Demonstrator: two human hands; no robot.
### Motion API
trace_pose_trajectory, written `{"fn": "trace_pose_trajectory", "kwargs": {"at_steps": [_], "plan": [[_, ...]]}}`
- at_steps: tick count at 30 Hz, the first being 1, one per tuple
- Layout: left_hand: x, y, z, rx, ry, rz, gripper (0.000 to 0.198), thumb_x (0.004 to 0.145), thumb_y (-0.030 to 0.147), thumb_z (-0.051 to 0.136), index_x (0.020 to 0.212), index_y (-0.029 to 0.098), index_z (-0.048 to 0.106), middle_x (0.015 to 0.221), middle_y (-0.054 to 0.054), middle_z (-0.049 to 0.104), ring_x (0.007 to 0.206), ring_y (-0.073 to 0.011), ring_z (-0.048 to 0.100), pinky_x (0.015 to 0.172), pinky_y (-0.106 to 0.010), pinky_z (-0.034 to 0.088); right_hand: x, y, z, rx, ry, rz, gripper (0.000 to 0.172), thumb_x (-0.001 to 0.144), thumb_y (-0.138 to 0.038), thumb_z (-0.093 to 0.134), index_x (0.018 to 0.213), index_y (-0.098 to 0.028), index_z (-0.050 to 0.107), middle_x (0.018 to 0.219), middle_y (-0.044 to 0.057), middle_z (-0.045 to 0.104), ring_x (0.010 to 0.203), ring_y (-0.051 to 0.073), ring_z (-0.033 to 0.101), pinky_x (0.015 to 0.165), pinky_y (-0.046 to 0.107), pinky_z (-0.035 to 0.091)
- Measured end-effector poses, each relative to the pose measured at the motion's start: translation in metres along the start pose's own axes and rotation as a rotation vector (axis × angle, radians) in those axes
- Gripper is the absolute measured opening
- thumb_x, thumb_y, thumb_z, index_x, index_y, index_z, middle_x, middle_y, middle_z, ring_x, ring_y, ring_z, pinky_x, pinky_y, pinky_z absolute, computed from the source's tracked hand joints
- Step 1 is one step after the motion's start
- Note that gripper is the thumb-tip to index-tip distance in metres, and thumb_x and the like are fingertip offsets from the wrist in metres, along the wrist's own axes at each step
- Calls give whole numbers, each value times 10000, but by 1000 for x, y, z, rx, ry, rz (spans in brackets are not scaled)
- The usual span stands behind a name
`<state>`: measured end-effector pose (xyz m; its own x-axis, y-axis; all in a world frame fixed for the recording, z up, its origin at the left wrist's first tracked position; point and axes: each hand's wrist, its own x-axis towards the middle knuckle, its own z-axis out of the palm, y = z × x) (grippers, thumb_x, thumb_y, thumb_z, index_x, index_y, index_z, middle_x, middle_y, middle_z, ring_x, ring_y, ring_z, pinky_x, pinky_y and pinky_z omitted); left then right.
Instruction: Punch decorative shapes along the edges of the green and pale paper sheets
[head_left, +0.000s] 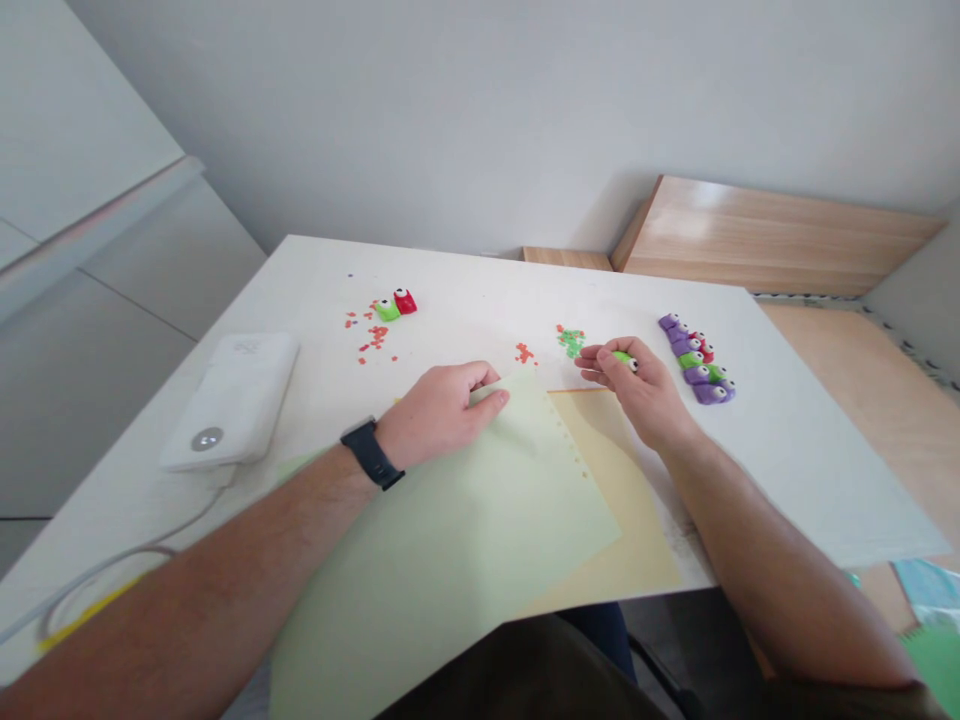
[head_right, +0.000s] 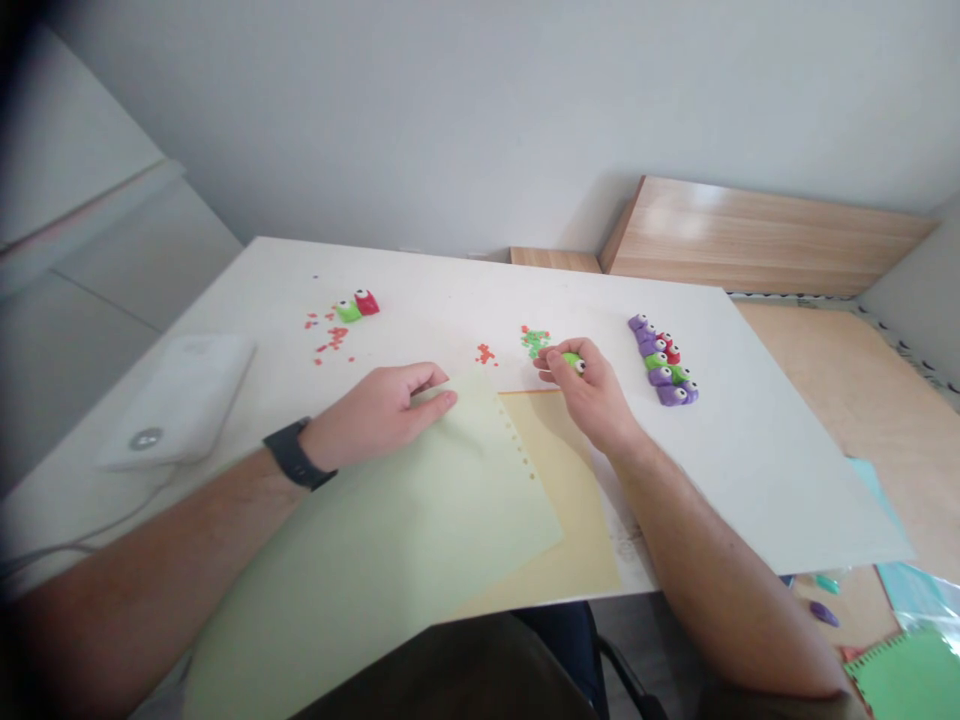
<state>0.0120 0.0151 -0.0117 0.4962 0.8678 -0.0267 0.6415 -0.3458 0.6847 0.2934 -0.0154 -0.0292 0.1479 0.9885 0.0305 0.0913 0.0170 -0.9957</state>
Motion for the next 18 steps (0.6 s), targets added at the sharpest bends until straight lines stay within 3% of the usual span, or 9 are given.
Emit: {"fn": "trace_pose_trajectory", "kwargs": {"at_steps": [5,11,16,18], "plan": [[0,2,0,2,7,-4,241,963,421,571,862,213,637,636,54,534,585,-135,481,620,-303,310,-1,-3,2,2,-3,27,403,891,-599,766,986,-251,587,1128,52,742,1087,219,746,1033,448,590],[0,-1,1,2,4,-6,245,964,429,574,896,211,663,654,48,565,589,-137,494,626,-300,317,2,0,16,112,-251,130,384,891,-579,775,977,-240,616,1188,61,744,1102,206,736,1076,455,566],[1,-2,2,3,5,12,249,966,427,576,888,205,657,637,51,543,582,-134,477,621,-302,301,13,10,14,79,-87,57,385,866,-578,805,968,-245,642,1205,56,748,1170,214,711,1151,461,509],[1,-1,2,6,5,16,252,967,427,577,882,203,653,633,51,538,581,-134,475,621,-304,298,14,10,11,124,-90,52,367,864,-564,815,958,-252,646,1206,51,750,1179,219,709,1148,459,509]]}}
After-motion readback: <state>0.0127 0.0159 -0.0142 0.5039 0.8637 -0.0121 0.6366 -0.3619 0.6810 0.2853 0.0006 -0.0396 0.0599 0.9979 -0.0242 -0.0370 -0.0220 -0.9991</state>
